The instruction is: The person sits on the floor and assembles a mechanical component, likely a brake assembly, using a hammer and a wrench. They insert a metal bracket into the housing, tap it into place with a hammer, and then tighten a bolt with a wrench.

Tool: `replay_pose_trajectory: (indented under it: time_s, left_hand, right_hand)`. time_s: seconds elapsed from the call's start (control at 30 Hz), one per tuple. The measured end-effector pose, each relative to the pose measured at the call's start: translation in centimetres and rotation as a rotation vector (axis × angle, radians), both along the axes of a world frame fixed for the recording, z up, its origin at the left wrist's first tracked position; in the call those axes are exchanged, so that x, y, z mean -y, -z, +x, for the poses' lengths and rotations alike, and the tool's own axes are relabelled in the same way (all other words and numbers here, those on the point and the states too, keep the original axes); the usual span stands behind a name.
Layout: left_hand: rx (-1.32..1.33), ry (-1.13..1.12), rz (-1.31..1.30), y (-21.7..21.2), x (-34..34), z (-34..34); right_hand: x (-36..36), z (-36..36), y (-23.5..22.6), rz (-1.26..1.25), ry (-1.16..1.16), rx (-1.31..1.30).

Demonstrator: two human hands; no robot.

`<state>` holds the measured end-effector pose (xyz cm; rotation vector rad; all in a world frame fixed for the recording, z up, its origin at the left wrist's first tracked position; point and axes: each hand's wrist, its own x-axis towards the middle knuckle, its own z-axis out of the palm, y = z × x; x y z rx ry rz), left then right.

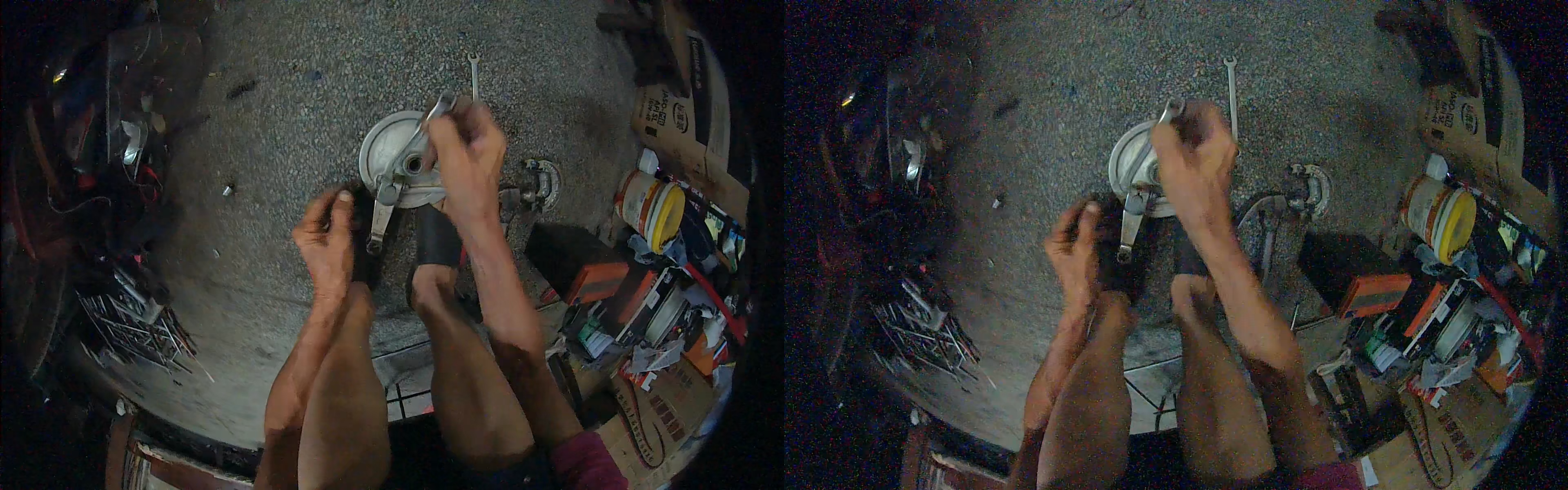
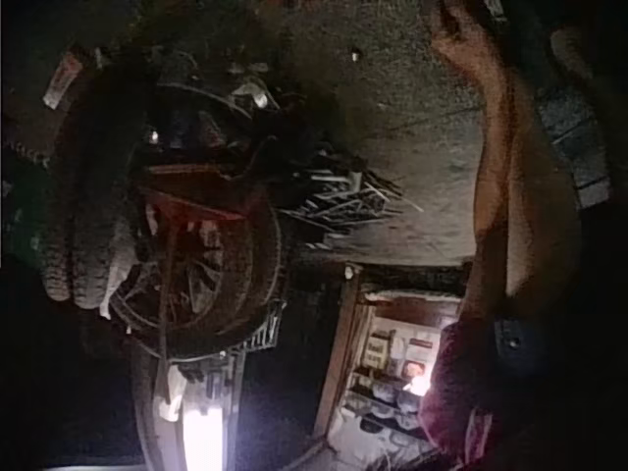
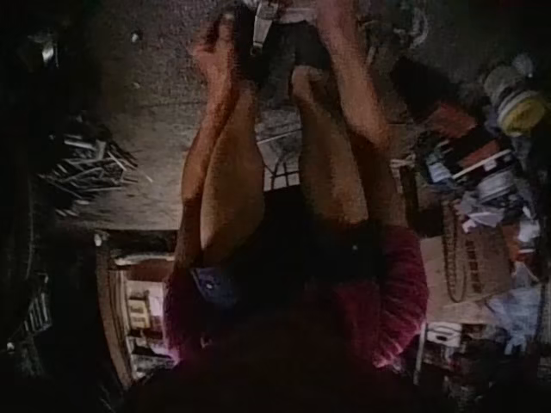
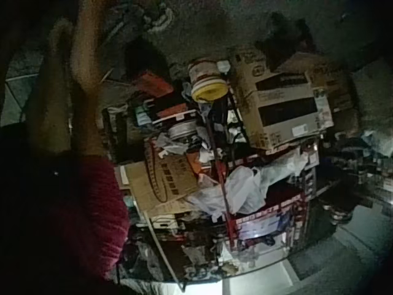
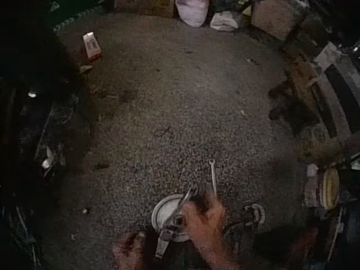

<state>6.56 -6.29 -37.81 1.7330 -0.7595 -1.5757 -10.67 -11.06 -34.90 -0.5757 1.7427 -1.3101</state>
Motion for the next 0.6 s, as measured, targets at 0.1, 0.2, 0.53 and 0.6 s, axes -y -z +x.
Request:
replay_pose_trajectory:
  time_s: [0.1,0.2,0.53,0.6]
  left_hand:
    - [-0.023,-0.011,0.058,-2.4,1.1,0.9]
    - [-0.142,0.210,0.018,-4.5,1.8,0.1]
    - [-0.248,-0.125,0.315,-2.7,1.6,1.3]
    - [-0.186,-0.113,0.286,-2.4,1.6,1.2]
  right_hand:
    - [-4.5,2.0,-0.3,0.157,-0.127,0.330]
    - [-6.4,4.6,0.4,0.095,-0.205,0.275]
    - [-10.2,2.6,-0.4,0.206,-0.352,-0.202]
    - [-11.1,1.8,-0.3,0.321,-0.327,-0.255]
